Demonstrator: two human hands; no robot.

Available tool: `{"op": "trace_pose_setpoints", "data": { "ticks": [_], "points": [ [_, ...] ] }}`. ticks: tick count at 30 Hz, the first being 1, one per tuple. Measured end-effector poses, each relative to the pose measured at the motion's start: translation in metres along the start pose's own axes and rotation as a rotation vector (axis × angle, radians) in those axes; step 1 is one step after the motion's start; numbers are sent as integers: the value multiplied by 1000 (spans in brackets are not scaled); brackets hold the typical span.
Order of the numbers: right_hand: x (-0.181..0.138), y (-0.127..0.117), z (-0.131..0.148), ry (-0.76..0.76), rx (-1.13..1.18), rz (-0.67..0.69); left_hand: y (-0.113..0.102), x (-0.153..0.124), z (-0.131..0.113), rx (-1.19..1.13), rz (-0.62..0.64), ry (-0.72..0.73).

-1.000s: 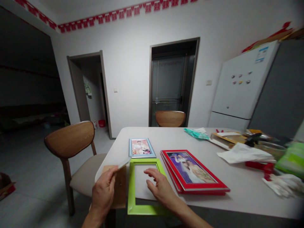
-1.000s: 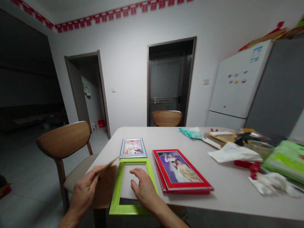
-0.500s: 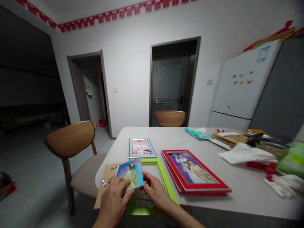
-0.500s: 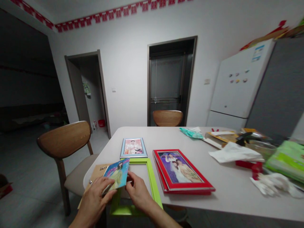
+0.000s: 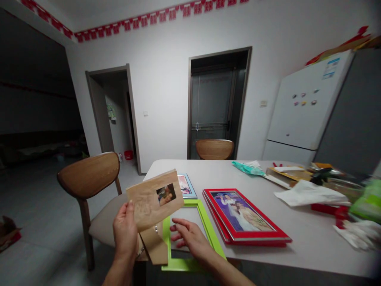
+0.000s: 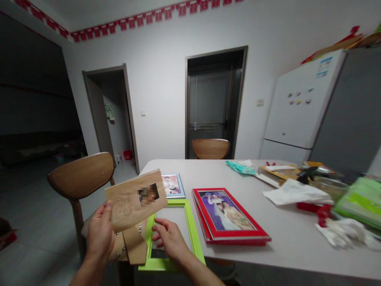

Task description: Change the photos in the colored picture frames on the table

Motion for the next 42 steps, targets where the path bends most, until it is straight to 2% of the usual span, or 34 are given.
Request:
{"op": "trace_pose_setpoints", "data": {
  "ticks": [3, 5, 7, 10, 14, 17, 21, 27, 34, 38, 42],
  "points": [
    [3, -8, 5, -46, 285, -81, 27, -25, 25, -230, 160, -203],
    [6, -25, 12, -130, 391, -174, 37, -39, 40, -228, 250, -310],
    [8, -44, 14, -142, 377, -239, 35, -43, 50, -181, 279, -340],
    [13, -69, 10, -45, 231, -249, 23, -35, 56, -24, 280, -232],
    [18, -99, 5, 35, 45, -309, 29, -41, 60, 420, 532, -24],
    [22, -105, 4, 51, -68, -315, 36, -58, 63, 752, 673, 104],
    [30, -103, 5, 12, -200, -306, 43, -74, 65, 968, 769, 241],
    [37, -94, 6, 22, -271, -273, 44, -71, 66, 1030, 802, 298],
    [43, -95, 12, 18, -198, -258, 42, -69, 65, 1044, 796, 324],
    [47, -100, 5, 76, -158, -233, 39, -64, 69, 1107, 741, 311],
    [48, -94, 0, 111, -170, -190, 41, -62, 70, 1114, 791, 296]
  ]
}}
Point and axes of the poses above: each hand's wrist, its own x-axis towards the middle knuckle, its own y-axis out of the palm, z = x × y, the point moved 7 cm from there along x, towards the middle knuckle, and after that the axes turned 1 degree about -x, right-handed, at the moved point
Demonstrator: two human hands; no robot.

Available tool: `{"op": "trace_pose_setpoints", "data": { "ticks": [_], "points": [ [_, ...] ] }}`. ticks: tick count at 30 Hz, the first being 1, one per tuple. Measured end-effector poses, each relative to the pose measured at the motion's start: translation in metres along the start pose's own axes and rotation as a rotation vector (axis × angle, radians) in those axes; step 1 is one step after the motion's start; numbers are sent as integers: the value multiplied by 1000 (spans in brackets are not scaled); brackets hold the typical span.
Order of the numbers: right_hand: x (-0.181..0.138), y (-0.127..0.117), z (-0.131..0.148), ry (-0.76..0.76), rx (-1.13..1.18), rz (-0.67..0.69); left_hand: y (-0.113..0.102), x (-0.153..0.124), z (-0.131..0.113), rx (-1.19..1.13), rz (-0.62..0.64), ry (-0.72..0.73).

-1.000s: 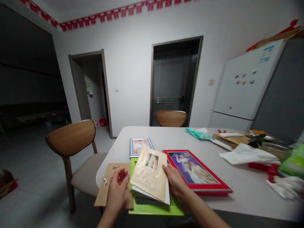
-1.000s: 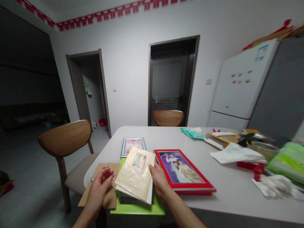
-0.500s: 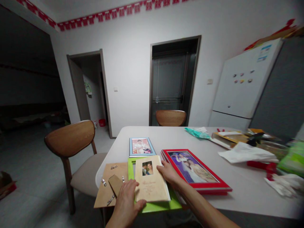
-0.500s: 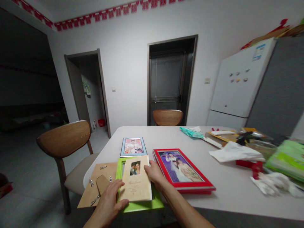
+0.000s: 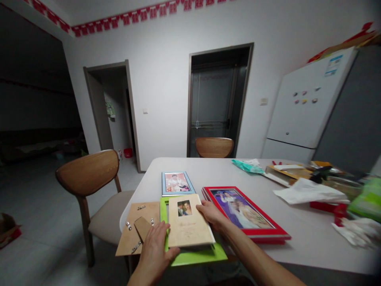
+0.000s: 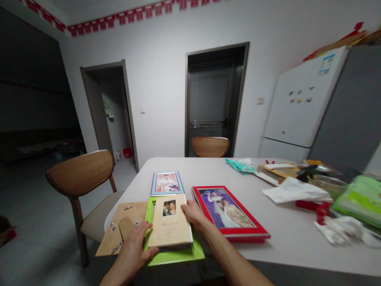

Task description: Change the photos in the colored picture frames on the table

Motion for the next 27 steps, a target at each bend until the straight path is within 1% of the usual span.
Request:
{"op": "trace_pose_setpoints", "data": {
  "ticks": [4, 8, 11, 15, 21, 23, 27],
  "points": [
    [1, 7, 1, 4, -17, 31, -2, -1, -5, -61, 46, 30],
    [0, 0, 1, -6, -41, -9, 1, -4, -7, -16, 109, 4],
    [-6, -8, 1, -1, -66, -26, 3, -6, -8, 29, 145, -29],
    [-14, -13, -1, 6, -118, -49, 4, -6, -12, 64, 145, -34],
    [-12, -10, -4, -65, -212, -80, 6, -6, -13, 100, 142, -37],
    [-12, -10, -1, -96, -287, -114, 6, -7, -15, 119, 135, -30],
    [-16, -4, 18, -231, -627, -164, 7, -7, -23, 152, 123, 37]
  ]
}}
Point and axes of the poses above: each hand's wrist, its own x-axis towards the middle knuckle, its own y-axis out of the palm, z = x × y, the point moved 7 cm from there along x, towards the middle knuckle, and after that the axes turned 1 degree about -x, right-handed, at the moved point
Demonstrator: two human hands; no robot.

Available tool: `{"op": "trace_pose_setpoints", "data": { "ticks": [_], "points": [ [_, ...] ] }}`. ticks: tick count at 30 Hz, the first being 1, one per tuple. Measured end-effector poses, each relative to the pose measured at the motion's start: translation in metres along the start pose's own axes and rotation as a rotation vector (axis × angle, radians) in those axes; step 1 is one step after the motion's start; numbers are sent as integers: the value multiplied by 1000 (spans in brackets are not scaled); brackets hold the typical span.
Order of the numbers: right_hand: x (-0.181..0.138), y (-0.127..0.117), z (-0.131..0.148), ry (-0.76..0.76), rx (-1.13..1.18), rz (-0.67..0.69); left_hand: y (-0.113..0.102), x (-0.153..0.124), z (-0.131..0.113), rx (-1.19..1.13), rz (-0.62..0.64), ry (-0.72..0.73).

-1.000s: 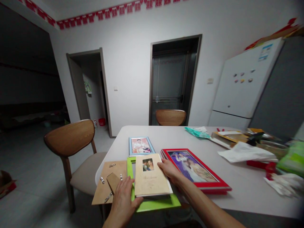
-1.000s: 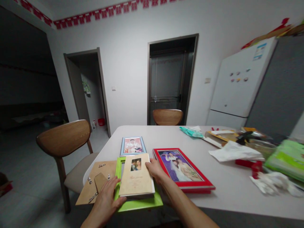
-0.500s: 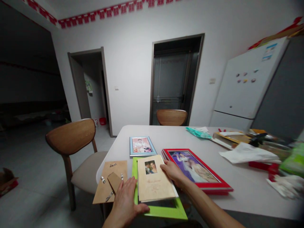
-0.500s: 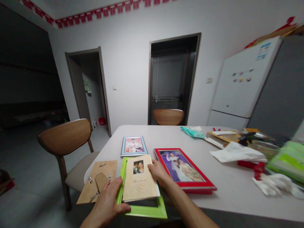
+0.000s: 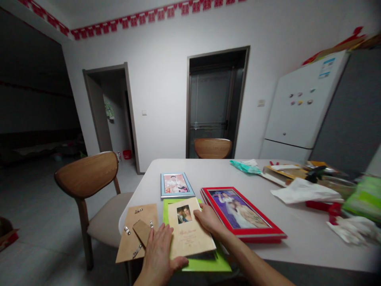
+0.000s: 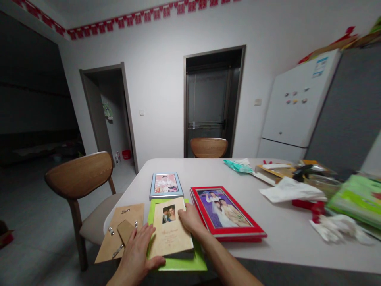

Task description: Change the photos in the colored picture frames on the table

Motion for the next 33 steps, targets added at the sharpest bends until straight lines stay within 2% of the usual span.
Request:
{"op": "trace_pose_setpoints", "data": {
  "ticks": [2, 6, 9, 12, 15, 17, 19, 21, 23, 26, 28, 31, 33],
  "points": [
    [-2, -3, 7, -50, -173, -22, 0, -1, -6, 2, 2, 52],
    [-7, -3, 7, -8, -532, -45, -1, -1, -13, 2, -43, 87],
    [-9, -2, 5, -10, -638, -54, 0, -1, -11, 22, -74, 119],
    [-10, -3, 5, -34, -684, -84, -1, -5, 1, 52, -127, 165],
    [-11, -7, 3, -28, -688, -83, -7, -16, 30, 106, -214, 175],
    [-13, -9, 4, -32, -655, -79, -10, -25, 55, 149, -265, 157],
    [-20, -6, 14, -100, -585, -93, -11, -33, 82, 194, -319, 114],
    [-29, 4, 30, -216, -485, -77, -11, -38, 105, 231, -396, 77],
    [-41, 21, 48, -317, -377, -12, -12, -38, 116, 252, -475, 107],
    [-54, 44, 72, -398, -227, 88, -22, -37, 117, 266, -581, 180],
    [-58, 50, 84, -404, -98, 130, -35, -38, 110, 264, -639, 174],
    [-57, 38, 94, -376, 107, 109, -51, -42, 89, 249, -670, 164],
    [-56, 17, 93, -355, 223, 38, -48, -43, 67, 241, -635, 220]
  ]
}}
Point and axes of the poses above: each hand's wrist, its own x-axis towards the middle knuckle, its own y-axis out of the palm, z = x × y, the point moved 7 cm from there along x, towards the middle knuckle, and after that the axes turned 1 degree about -x, right-handed, at the moved point
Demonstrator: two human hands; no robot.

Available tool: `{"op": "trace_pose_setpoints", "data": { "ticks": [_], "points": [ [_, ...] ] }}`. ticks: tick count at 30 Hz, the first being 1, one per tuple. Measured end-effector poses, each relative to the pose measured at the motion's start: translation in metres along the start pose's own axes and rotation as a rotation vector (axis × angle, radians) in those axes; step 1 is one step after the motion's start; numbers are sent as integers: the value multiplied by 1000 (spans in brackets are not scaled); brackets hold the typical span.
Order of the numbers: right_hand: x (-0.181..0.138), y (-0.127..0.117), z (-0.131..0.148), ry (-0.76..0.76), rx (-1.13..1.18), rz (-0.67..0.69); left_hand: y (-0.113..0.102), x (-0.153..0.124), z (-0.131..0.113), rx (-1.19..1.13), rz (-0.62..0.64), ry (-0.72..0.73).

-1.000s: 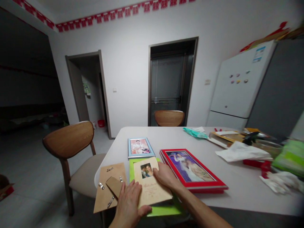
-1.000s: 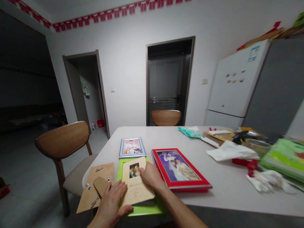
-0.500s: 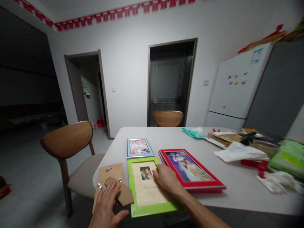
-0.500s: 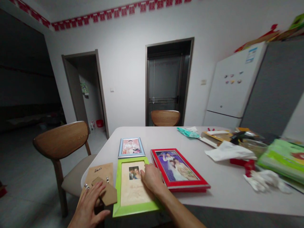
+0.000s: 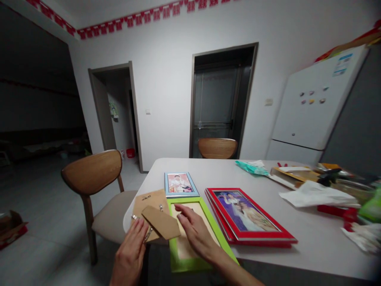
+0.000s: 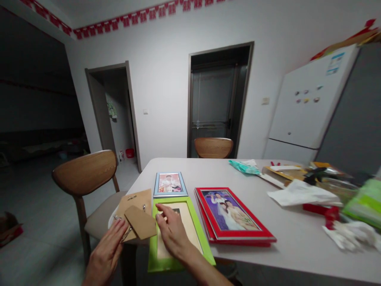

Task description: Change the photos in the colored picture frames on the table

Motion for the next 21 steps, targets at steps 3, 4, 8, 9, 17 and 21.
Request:
{"op": "trace_pose_setpoints", "data": {
  "ticks": [3, 4, 8, 9, 17, 21],
  "points": [
    [-4, -28, -6, 53, 116, -34, 16, 2, -42, -55, 109, 115],
    [-7, -33, -10, 73, 107, -1, 24, 3, -56, -67, 151, 135],
    [-24, -41, -30, 79, -233, 134, 53, 13, -94, -121, 317, 77],
    [-27, -41, -35, 76, -337, 150, 57, 17, -99, -141, 356, 33],
    [-28, -37, -58, 25, -703, 178, 63, 27, -115, -358, 627, -94],
    [-26, -38, -57, 3, -736, 149, 66, 18, -109, -391, 625, -37]
  ]
}}
Point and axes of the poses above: each hand's wrist, its own x-axis towards the middle knuckle, its own y-axis out of the palm, z = x × y, the point moved 7 cm from there along x, towards the middle knuckle, and after that the axes turned 1 degree about -x, right-handed, at the moved point
